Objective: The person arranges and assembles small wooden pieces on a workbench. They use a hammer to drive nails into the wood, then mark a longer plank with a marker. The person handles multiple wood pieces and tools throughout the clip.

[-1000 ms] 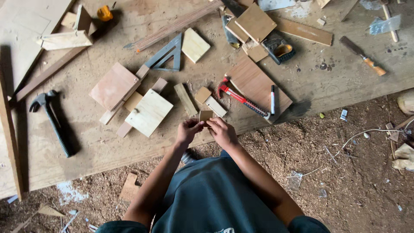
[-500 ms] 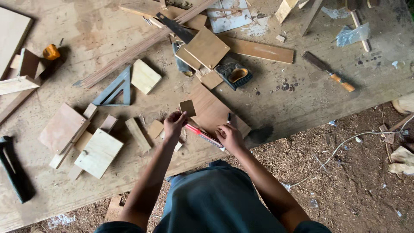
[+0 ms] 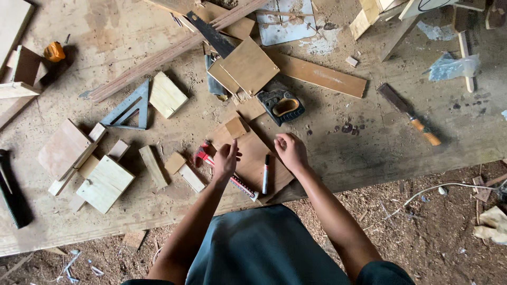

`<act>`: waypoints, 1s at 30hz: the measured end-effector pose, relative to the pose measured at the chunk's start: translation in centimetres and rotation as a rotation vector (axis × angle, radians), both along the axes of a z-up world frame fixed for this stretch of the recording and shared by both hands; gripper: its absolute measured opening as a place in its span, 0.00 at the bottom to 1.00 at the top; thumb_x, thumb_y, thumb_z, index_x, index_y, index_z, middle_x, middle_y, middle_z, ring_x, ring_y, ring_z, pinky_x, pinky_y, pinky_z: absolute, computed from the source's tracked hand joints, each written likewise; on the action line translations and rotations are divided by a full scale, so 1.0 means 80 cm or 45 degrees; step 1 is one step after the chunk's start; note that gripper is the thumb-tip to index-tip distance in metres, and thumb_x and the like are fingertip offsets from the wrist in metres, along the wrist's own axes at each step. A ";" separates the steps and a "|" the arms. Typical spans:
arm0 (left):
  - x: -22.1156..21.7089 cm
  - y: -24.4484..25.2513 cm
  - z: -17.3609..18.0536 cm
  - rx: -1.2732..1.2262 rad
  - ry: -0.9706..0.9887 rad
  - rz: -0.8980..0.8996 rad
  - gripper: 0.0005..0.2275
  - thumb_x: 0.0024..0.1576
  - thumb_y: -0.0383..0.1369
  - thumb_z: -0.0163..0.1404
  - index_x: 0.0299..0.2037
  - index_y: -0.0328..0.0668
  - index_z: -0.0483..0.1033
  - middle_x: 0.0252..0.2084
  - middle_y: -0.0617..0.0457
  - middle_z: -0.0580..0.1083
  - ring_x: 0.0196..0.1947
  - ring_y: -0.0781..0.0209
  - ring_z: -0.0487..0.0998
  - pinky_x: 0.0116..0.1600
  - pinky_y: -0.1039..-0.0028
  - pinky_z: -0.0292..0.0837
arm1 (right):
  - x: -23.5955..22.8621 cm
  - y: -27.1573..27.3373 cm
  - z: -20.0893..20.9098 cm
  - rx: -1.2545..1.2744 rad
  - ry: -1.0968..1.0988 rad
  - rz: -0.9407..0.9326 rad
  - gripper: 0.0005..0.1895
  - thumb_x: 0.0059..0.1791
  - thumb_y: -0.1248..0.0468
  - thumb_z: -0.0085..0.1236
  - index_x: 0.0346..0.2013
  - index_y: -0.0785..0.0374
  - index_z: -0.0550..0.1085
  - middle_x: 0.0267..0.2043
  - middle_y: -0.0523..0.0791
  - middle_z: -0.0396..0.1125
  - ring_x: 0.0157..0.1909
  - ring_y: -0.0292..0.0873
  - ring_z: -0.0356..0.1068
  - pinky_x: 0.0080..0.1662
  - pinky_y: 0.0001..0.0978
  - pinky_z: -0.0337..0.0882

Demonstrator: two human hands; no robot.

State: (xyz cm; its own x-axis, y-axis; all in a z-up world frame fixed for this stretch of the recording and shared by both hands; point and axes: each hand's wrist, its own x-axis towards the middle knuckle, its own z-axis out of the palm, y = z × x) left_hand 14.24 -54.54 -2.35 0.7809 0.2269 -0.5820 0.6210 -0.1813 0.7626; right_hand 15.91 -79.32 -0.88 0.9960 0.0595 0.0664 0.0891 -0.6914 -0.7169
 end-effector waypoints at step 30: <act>0.118 -0.282 -0.004 0.017 -0.422 -0.401 0.12 0.61 0.37 0.54 0.44 0.34 0.78 0.35 0.47 0.81 0.35 0.63 0.81 0.43 0.72 0.76 | 0.112 -0.259 -0.068 -0.307 -0.034 0.091 0.24 0.49 0.59 0.67 0.57 0.62 0.71 0.57 0.52 0.69 0.60 0.54 0.68 0.58 0.45 0.72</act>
